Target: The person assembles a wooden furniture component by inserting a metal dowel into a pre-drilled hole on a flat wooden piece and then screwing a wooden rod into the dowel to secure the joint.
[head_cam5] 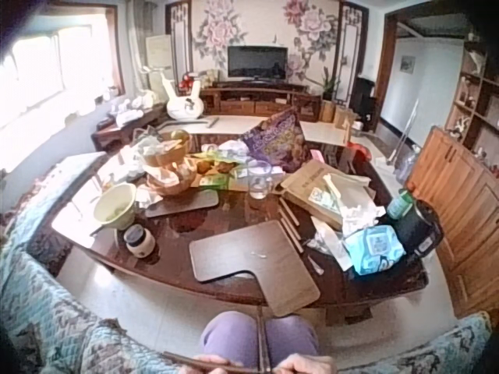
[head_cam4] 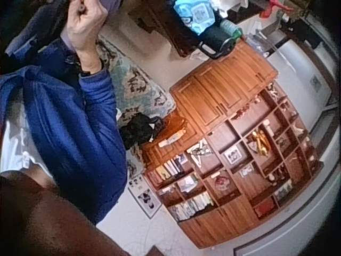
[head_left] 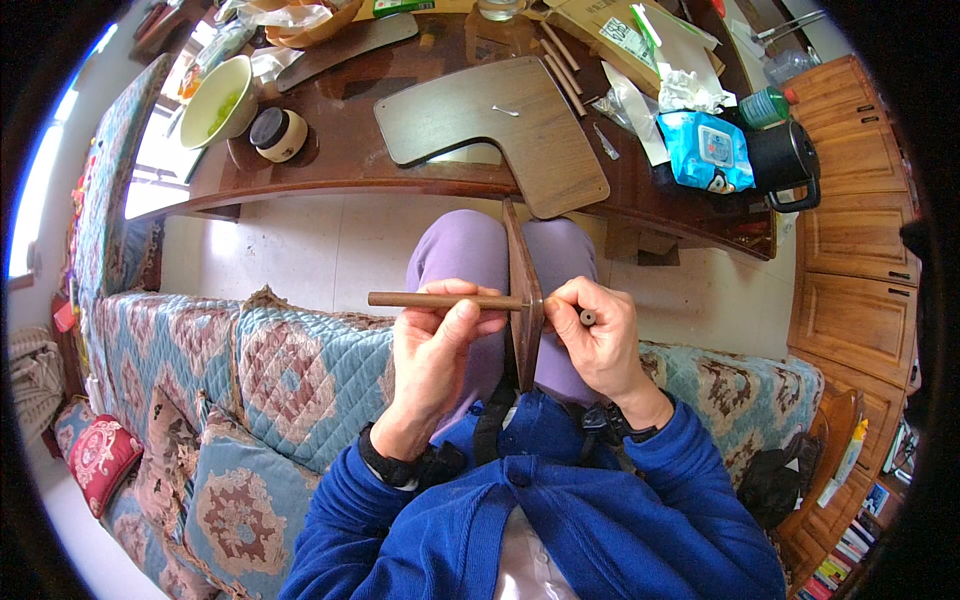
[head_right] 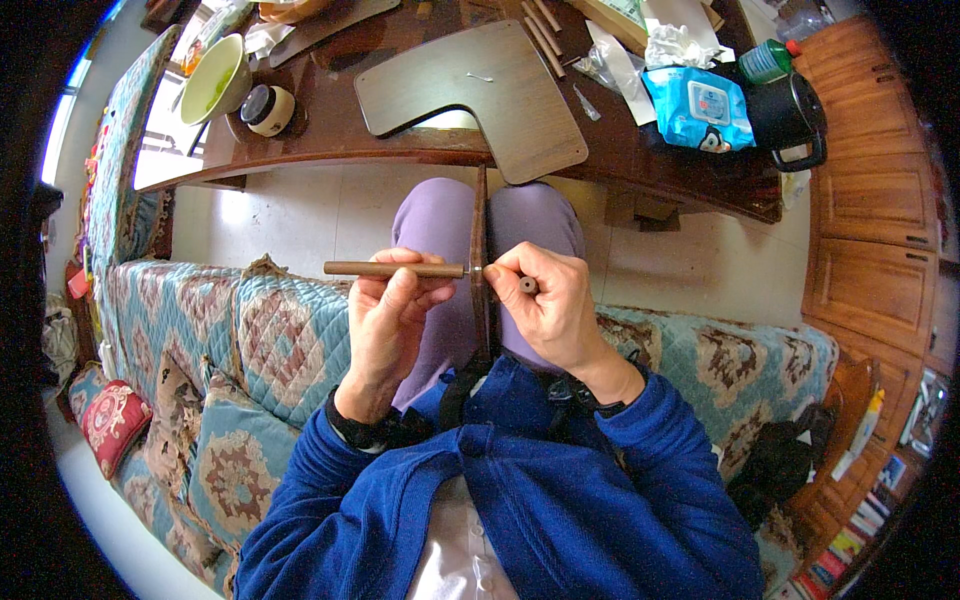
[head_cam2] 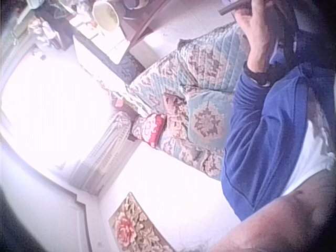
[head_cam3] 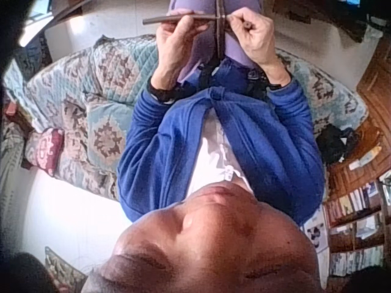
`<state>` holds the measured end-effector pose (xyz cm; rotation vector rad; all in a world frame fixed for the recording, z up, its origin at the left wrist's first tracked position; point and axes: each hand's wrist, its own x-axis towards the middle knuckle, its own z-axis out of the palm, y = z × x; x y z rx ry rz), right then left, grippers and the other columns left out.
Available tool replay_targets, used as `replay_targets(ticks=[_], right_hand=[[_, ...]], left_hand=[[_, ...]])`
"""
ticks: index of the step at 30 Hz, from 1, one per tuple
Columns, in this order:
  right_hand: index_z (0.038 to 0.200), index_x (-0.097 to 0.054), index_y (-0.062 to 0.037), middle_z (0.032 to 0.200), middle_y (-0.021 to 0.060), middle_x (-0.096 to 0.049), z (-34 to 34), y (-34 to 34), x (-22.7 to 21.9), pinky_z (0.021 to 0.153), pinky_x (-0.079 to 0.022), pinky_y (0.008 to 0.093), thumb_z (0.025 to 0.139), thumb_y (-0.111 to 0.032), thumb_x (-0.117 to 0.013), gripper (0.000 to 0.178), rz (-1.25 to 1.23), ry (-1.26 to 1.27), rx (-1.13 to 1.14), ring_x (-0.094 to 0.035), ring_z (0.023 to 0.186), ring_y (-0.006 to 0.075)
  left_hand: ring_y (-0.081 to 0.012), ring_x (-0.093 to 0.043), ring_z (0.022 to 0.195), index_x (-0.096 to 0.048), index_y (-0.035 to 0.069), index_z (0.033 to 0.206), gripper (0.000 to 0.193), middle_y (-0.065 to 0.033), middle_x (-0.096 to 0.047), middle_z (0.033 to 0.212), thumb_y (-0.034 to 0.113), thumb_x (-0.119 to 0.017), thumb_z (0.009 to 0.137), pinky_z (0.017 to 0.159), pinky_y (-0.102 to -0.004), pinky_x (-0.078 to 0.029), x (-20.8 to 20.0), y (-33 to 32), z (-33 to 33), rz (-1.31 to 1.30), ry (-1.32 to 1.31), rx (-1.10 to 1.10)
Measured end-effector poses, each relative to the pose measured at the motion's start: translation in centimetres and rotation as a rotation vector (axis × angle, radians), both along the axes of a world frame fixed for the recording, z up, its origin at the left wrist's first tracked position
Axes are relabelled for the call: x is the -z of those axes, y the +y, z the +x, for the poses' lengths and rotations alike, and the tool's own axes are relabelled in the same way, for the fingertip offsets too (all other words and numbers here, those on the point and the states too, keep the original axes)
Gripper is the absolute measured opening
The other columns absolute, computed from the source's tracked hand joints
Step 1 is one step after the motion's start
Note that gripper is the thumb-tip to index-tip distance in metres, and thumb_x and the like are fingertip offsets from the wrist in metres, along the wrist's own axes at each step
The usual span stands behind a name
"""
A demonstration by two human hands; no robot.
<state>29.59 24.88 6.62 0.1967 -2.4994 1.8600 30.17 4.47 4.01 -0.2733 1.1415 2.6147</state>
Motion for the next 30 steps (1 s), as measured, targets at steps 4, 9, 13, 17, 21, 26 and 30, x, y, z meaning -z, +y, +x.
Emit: replay_targets(ticks=[4,9,13,17,21,26,30], right_hand=[[0.085,-0.063,0.0004,0.065,0.0053,-0.053,0.0,0.0,0.2,0.052,-0.036,0.0296,0.100,-0.015,-0.069,0.022,0.000,0.021,0.004,-0.046,0.057,0.0100],[0.085,-0.063,0.0002,0.064,0.0055,-0.053,-0.1,0.0,0.2,0.052,-0.036,0.0303,0.100,-0.015,-0.069,0.023,0.003,0.043,0.003,-0.046,0.057,0.0108],[0.085,-0.063,0.0003,0.064,0.0049,-0.052,-0.1,-0.1,0.2,0.052,-0.036,0.0303,0.100,-0.015,-0.069,0.023,-0.002,0.052,0.002,-0.046,0.057,0.0105],[0.085,-0.063,0.0003,0.064,0.0044,-0.052,-0.1,-0.1,0.2,0.052,-0.036,0.0298,0.100,-0.014,-0.069,0.022,0.003,0.036,-0.001,-0.046,0.057,0.0096],[0.084,-0.063,0.0004,0.064,0.0043,-0.053,-0.1,0.0,0.1,0.052,-0.036,0.0293,0.100,-0.013,-0.069,0.022,0.006,0.040,0.007,-0.046,0.058,0.0092],[0.084,-0.063,0.0004,0.064,0.0041,-0.053,0.0,0.0,0.0,0.052,-0.037,0.0293,0.099,-0.012,-0.069,0.021,0.000,0.031,0.010,-0.047,0.057,0.0094],[0.085,-0.064,0.0006,0.064,0.0046,-0.054,0.0,0.0,-0.1,0.052,-0.037,0.0293,0.099,-0.012,-0.069,0.020,0.007,0.031,0.007,-0.048,0.057,0.0099]], left_hand=[[-0.0275,-0.072,0.109,-0.056,0.000,0.129,0.028,-0.0200,-0.069,0.122,0.003,-0.062,0.102,0.092,-0.0348,-0.063,0.3,-0.2,-0.2,0.074,-0.037,0.014],[-0.0292,-0.069,0.117,-0.052,0.001,0.135,0.035,-0.0210,-0.068,0.128,0.003,-0.063,0.102,0.097,-0.0377,-0.061,-0.6,-0.2,-0.3,0.088,-0.029,0.017],[-0.0287,-0.068,0.120,-0.052,0.002,0.135,0.034,-0.0187,-0.068,0.129,0.008,-0.062,0.103,0.100,-0.0395,-0.059,-0.9,0.2,-0.5,0.175,-0.024,0.004],[-0.0241,-0.069,0.111,-0.056,0.002,0.132,0.031,-0.0158,-0.069,0.123,0.013,-0.064,0.104,0.096,-0.0365,-0.060,-0.1,0.1,-0.6,0.200,-0.050,-0.007],[-0.0193,-0.070,0.105,-0.056,0.002,0.133,0.035,-0.0117,-0.071,0.117,0.006,-0.068,0.100,0.092,-0.0327,-0.060,0.2,-0.5,-0.7,0.111,-0.013,0.027],[-0.0231,-0.068,0.117,-0.041,0.006,0.151,0.059,-0.0166,-0.069,0.128,0.001,-0.068,0.098,0.104,-0.0378,-0.055,-0.6,-0.4,-0.8,0.183,-0.026,0.023],[-0.0279,-0.067,0.121,-0.046,0.004,0.146,0.051,-0.0186,-0.068,0.129,0.001,-0.066,0.099,0.102,-0.0387,-0.057,-0.8,-0.1,-0.8,0.207,-0.093,0.025]])
